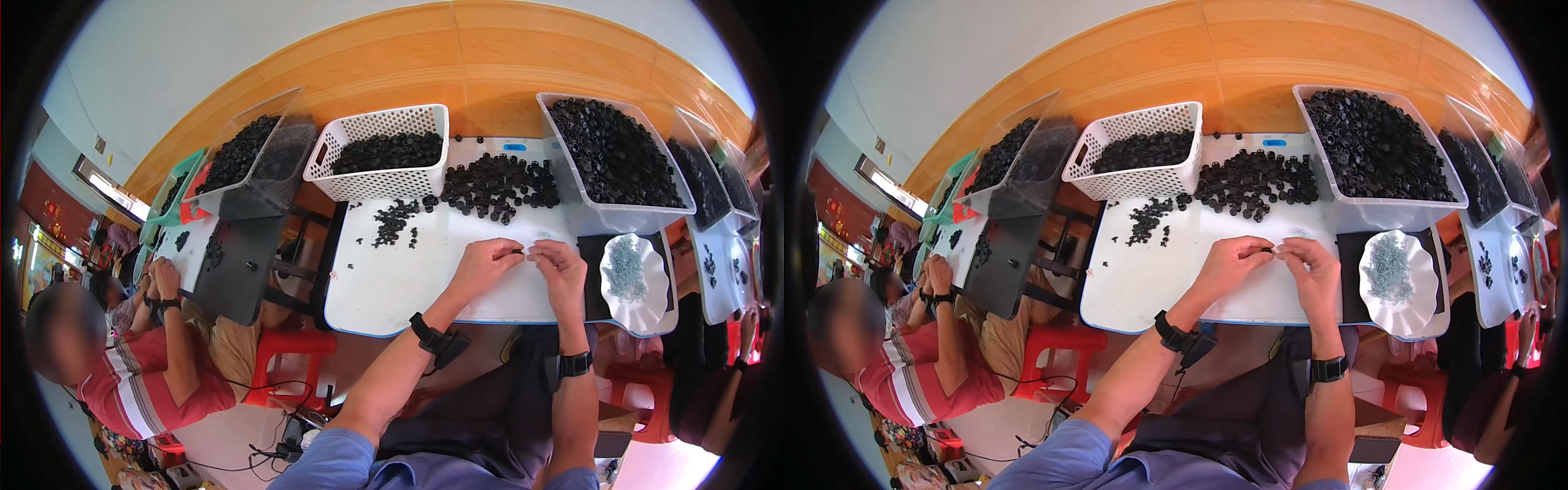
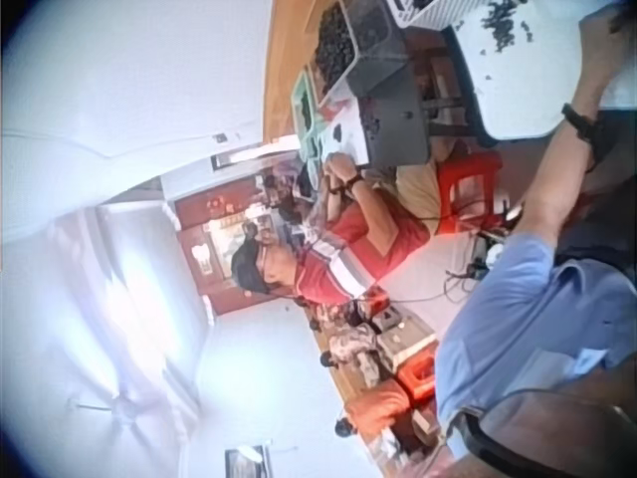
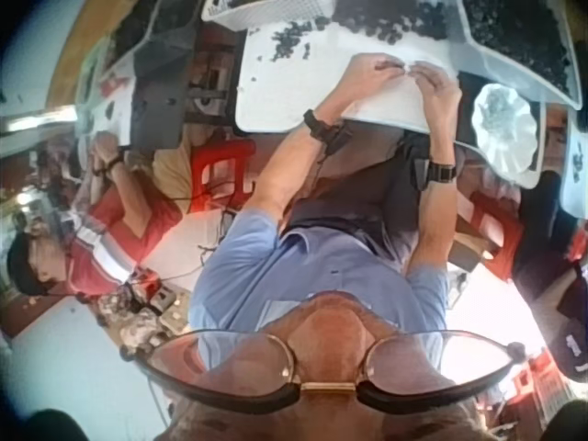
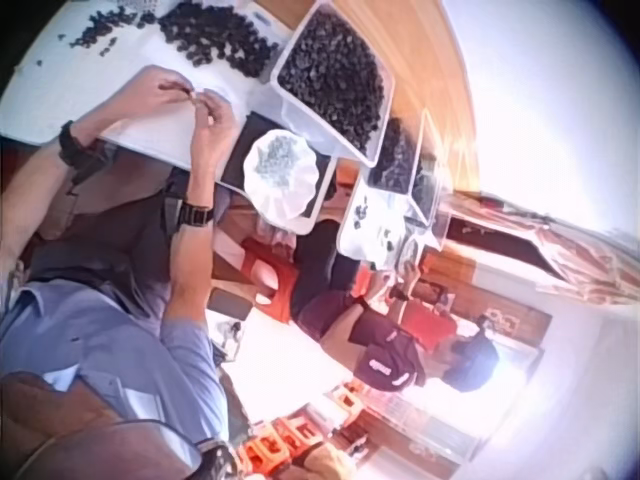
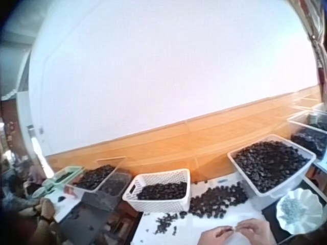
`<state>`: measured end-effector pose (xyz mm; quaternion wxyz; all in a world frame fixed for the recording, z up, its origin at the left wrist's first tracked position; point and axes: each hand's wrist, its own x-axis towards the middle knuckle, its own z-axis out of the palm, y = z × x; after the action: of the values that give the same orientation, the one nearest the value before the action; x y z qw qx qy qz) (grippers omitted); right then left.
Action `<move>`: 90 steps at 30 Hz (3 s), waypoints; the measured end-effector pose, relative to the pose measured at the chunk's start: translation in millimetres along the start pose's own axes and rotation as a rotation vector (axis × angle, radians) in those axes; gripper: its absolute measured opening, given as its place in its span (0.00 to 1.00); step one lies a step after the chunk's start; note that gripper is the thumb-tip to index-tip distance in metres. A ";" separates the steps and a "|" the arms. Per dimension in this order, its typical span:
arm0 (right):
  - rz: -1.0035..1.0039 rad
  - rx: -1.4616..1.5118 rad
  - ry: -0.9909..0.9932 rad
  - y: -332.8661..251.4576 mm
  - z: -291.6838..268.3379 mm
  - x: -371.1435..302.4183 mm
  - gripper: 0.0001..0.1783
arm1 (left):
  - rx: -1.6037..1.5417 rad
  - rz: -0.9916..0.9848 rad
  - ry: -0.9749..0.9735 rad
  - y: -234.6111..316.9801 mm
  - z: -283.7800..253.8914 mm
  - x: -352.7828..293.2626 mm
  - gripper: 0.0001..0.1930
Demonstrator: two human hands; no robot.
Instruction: Assembling small black plastic/rubber components with metal inserts by hand at a production table.
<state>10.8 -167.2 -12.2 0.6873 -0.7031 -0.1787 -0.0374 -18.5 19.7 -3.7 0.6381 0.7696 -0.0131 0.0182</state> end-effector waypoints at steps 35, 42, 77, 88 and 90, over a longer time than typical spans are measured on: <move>0.042 0.103 0.231 12.9 0.8 6.1 0.12 | 0.625 0.504 0.209 43.0 -93.0 66.0 0.10; 0.040 0.082 0.228 11.1 -0.8 4.9 0.13 | 0.810 0.366 0.144 5.2 -38.9 52.9 0.13; 0.046 0.134 0.291 11.2 -4.1 6.3 0.12 | 0.544 0.045 0.013 27.2 -37.8 14.8 0.08; 0.018 0.057 0.359 12.5 -1.9 5.9 0.10 | 0.537 0.114 0.042 14.9 -30.4 -4.5 0.08; 0.008 0.066 0.386 11.7 -1.6 5.4 0.10 | 0.538 0.152 0.063 10.0 -28.7 -5.0 0.09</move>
<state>19.7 -167.6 -21.6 0.7316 -0.6606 -0.0421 -0.1628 -24.3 46.0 11.2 0.4076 0.9073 -0.0454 0.0927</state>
